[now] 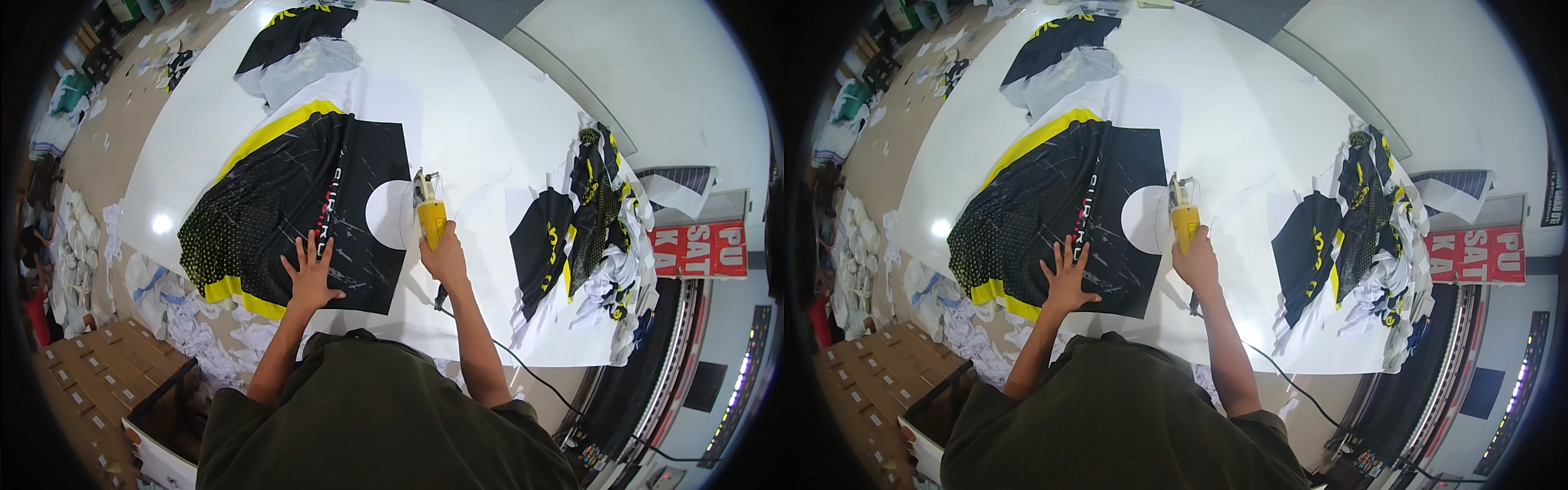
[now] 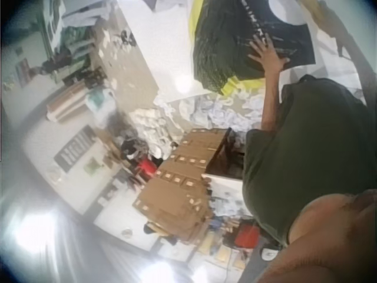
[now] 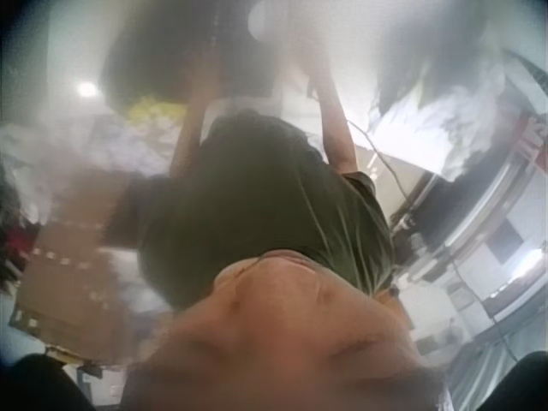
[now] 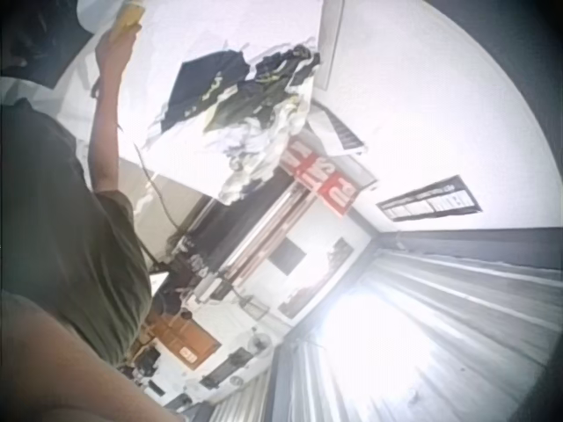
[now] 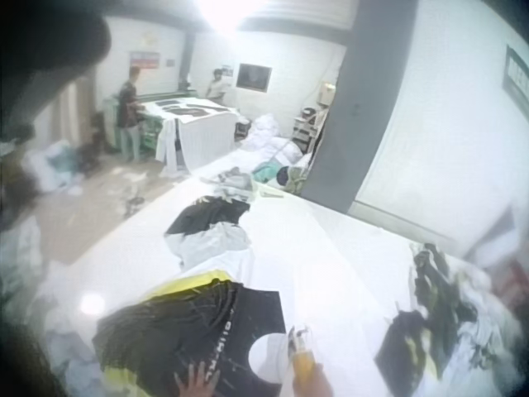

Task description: The person uses a yellow electric fabric cutter to trim the edges of black and white fabric pieces laid out on a large white table. They handle the fabric with their left hand to keep it steady while guiding the cutter with their right hand, working on pieces with printed logos and patterns.

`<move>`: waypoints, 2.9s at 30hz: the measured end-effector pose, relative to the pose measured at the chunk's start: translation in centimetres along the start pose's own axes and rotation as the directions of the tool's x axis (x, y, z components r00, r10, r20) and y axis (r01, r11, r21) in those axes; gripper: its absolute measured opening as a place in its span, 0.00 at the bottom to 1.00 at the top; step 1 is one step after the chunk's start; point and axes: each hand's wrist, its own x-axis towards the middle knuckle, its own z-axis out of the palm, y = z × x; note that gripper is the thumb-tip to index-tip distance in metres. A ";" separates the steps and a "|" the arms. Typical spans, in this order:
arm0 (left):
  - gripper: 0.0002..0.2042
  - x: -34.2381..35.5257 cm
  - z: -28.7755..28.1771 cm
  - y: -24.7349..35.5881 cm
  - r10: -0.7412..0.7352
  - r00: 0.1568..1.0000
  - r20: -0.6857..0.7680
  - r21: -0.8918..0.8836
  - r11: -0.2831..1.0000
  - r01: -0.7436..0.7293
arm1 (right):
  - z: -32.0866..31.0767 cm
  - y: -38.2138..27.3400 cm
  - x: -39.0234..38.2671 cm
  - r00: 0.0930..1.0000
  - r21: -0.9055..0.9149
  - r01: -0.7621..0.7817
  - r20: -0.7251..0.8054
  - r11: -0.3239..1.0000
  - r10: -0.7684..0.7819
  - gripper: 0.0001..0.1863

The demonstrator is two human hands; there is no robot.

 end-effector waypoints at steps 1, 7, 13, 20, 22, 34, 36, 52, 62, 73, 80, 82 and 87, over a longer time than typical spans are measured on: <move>0.68 0.1 0.0 0.0 -0.002 1.000 -0.001 0.002 1.000 0.002 | -0.1 -0.1 0.6 1.000 -0.002 0.001 0.002 1.000 -0.001 0.30; 0.68 0.0 0.0 -0.1 -0.009 1.000 -0.002 -0.014 1.000 0.009 | -0.8 -0.7 4.2 0.998 -0.007 0.061 -0.011 0.998 -0.061 0.28; 0.69 0.0 -0.1 -0.1 -0.003 1.000 -0.019 -0.027 1.000 0.002 | -1.1 -1.6 8.5 0.993 0.001 0.115 -0.007 0.993 -0.115 0.28; 0.69 0.1 0.0 -0.3 -0.005 1.000 -0.030 0.001 1.000 0.005 | -1.4 -3.5 14.3 0.990 -0.043 0.144 -0.004 0.989 -0.144 0.30; 0.70 0.0 0.1 -0.3 0.000 0.999 -0.036 0.006 1.000 0.001 | -1.4 -4.0 15.9 0.990 -0.054 0.141 -0.012 0.989 -0.142 0.31; 0.59 -2.1 0.8 -0.6 0.179 0.984 -0.022 0.107 0.979 -0.176 | -3.0 -9.0 29.6 0.979 -0.047 0.179 -0.088 0.983 -0.183 0.37; 0.52 -4.5 1.7 -1.6 0.333 0.943 0.016 0.231 0.916 -0.327 | -2.6 -10.6 30.7 0.979 0.027 0.143 -0.151 0.989 -0.137 0.39; 0.37 20.3 -6.1 -7.6 -0.165 0.808 -0.566 -0.033 0.984 0.178 | 0.4 4.0 14.4 0.959 0.576 0.173 -0.284 0.799 -0.003 0.24; 0.36 29.9 -6.2 12.8 0.511 0.825 -0.242 0.186 0.859 -0.478 | -6.0 23.3 -7.6 0.760 0.693 -0.081 -0.422 0.716 0.494 0.27; 0.36 8.2 0.9 -0.3 0.543 0.781 -0.308 0.303 0.834 -0.460 | -2.2 11.8 -27.0 0.925 0.211 -0.342 -0.094 0.916 0.367 0.37; 0.37 2.2 3.3 -2.9 0.480 0.820 -0.312 0.302 0.868 -0.393 | 1.5 7.8 -32.3 0.911 0.197 -0.406 0.004 0.892 0.413 0.38; 0.38 1.5 3.3 -3.3 0.464 0.827 -0.317 0.249 0.882 -0.400 | 3.0 8.3 -33.3 0.910 0.196 -0.407 -0.001 0.892 0.415 0.38; 0.43 1.6 2.1 -3.7 0.395 0.897 -0.195 0.265 0.902 -0.340 | 2.7 6.6 -30.5 0.905 0.212 -0.421 0.035 0.882 0.424 0.35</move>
